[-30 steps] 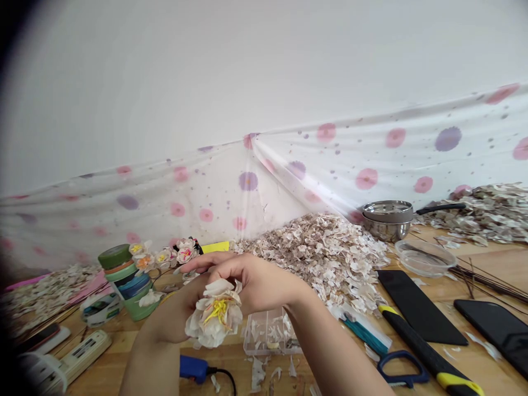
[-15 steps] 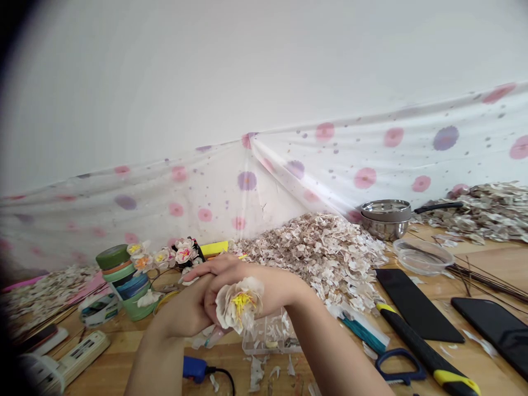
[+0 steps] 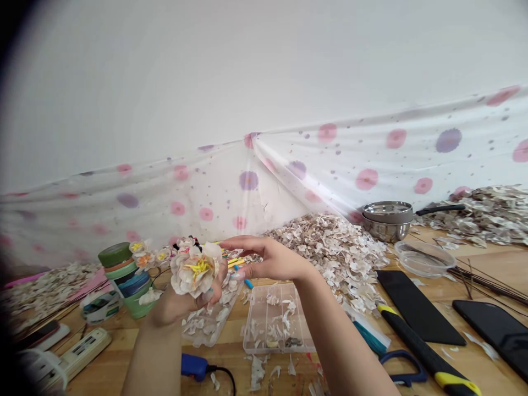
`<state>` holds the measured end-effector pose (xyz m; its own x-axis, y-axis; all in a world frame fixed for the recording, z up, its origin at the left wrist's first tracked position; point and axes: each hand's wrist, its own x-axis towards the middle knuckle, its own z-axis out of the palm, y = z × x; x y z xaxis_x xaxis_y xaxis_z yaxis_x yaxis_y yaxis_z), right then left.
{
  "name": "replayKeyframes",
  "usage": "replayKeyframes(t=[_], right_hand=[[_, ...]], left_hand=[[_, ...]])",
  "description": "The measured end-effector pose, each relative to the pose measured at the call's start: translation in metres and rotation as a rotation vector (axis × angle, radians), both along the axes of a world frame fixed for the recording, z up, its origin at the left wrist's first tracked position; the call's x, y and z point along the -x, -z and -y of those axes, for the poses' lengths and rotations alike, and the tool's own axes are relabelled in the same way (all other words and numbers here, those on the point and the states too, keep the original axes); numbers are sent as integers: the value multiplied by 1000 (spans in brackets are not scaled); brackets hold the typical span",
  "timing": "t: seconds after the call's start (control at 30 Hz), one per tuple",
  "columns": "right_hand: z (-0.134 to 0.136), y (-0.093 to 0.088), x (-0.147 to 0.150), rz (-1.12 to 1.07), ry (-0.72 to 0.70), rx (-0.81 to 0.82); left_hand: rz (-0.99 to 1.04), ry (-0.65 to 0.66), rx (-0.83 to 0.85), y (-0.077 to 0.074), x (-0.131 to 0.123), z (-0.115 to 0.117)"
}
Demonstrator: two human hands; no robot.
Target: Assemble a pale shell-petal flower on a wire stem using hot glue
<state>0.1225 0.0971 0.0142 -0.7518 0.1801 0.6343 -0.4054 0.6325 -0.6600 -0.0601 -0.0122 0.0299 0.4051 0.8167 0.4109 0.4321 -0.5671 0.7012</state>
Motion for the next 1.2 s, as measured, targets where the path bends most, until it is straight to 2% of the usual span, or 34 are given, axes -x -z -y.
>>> replayKeyframes(t=[0.1, 0.13, 0.27, 0.4, 0.47, 0.6, 0.67, 0.7, 0.77, 0.9, 0.97, 1.07, 1.2], right_hand=[[9, 0, 15, -116, -94, -2], [12, 1, 20, -158, -99, 20], [18, 7, 37, -322, 58, 131], [16, 10, 39, -422, 220, 110], [14, 10, 37, -457, 270, 98], [9, 7, 32, -534, 349, 6], [7, 6, 29, -562, 371, -115], [6, 5, 28, -573, 377, -178], [6, 5, 27, -588, 380, -276], [8, 3, 25, -584, 375, -337], [9, 3, 24, -587, 380, -351], [9, 2, 24, -594, 384, -378], [11, 3, 27, -579, 374, -390]], left_hand=[[92, 105, 73, 5, 2, -3], [103, 102, 80, 6, 2, -4], [136, 77, 89, 9, 3, -8], [93, 13, 67, 7, 9, -11], [26, -151, -4, 5, 15, -10], [-187, -695, -294, 3, 28, 0], [-196, -854, -442, 2, 29, 7], [-173, -877, -500, 2, 28, 9], [-80, -802, -551, 2, 21, 12], [76, -390, -576, 2, 6, 10], [64, -284, -620, 0, 1, 10], [14, -220, -639, -5, -2, 14], [-66, -295, -797, -7, -6, 15]])
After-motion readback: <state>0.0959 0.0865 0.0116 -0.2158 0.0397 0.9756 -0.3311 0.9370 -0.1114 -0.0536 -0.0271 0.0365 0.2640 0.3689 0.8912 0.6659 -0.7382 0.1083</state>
